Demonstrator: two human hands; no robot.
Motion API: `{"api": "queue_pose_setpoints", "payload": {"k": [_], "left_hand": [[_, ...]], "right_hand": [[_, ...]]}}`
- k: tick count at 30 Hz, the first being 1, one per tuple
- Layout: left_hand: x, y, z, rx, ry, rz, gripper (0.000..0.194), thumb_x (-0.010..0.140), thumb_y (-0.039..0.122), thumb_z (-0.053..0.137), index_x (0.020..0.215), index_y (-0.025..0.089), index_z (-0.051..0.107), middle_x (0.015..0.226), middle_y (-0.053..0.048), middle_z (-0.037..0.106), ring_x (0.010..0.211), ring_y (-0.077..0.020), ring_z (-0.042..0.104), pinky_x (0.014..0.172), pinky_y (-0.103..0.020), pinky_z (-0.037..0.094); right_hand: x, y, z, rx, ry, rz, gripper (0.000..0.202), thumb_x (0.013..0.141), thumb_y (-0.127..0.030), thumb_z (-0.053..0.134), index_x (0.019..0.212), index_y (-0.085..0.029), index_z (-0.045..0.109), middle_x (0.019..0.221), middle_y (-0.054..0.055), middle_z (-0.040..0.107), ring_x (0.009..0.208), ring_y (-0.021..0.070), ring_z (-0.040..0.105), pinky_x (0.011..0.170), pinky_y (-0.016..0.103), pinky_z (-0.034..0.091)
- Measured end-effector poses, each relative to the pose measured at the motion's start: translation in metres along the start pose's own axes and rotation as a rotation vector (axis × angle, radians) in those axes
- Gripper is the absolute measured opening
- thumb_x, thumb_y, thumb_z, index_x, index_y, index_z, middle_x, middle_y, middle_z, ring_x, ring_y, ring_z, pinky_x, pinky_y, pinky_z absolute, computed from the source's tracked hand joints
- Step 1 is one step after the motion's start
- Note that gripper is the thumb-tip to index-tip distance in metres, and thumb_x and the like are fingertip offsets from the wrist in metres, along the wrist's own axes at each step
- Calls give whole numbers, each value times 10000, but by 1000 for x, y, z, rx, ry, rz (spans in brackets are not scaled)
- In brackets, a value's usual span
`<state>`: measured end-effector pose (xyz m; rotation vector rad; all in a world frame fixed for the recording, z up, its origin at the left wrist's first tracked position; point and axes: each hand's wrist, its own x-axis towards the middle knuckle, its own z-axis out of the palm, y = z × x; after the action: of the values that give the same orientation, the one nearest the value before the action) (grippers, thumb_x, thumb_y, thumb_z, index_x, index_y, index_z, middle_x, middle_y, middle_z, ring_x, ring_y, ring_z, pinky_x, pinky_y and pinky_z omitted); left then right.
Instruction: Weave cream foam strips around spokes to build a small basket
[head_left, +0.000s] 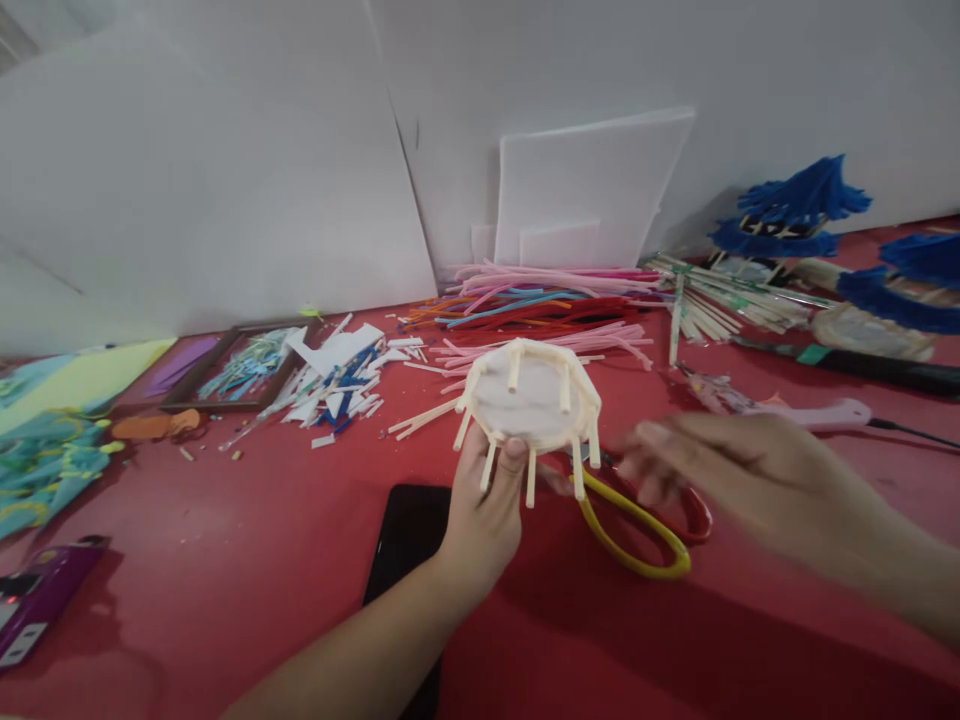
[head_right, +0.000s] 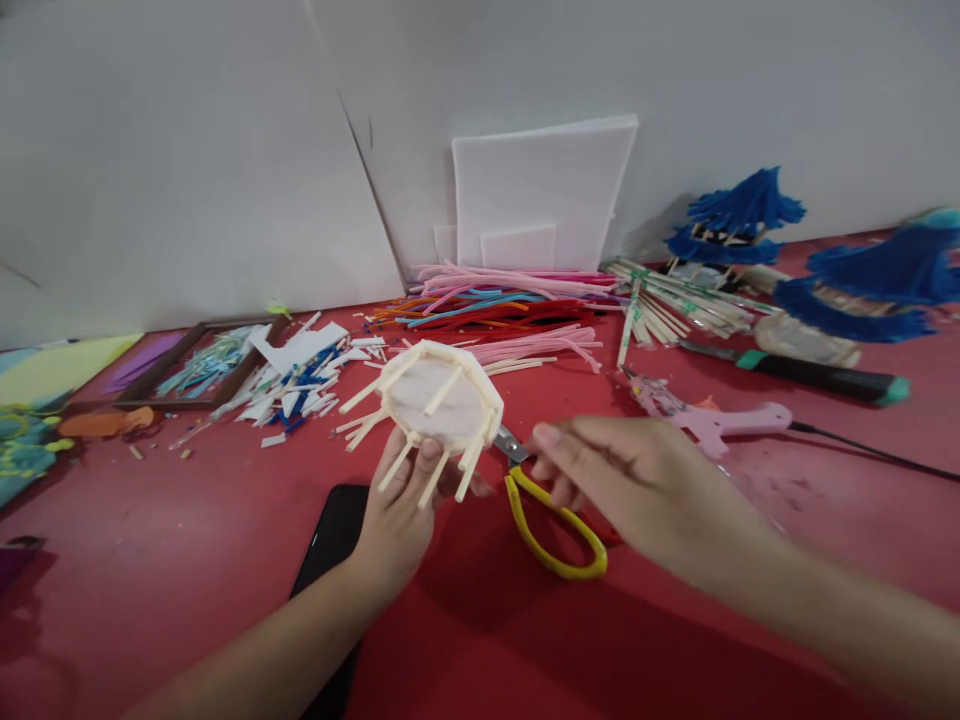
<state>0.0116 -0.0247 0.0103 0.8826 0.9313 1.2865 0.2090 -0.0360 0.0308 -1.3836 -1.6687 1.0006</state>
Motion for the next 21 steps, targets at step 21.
{"api": "queue_pose_setpoints", "payload": {"k": [21], "left_hand": [[0,-2,-1,37,-115,-62,305,818,373,783,1060,196,721,1004,-111,772,757,-226,739,617,-286,604]], "right_hand": [[20,4,18,779,-141,48,296,810,-483,771,837,-228,625,656,-25,667,548,110,642,578,240,575]]}}
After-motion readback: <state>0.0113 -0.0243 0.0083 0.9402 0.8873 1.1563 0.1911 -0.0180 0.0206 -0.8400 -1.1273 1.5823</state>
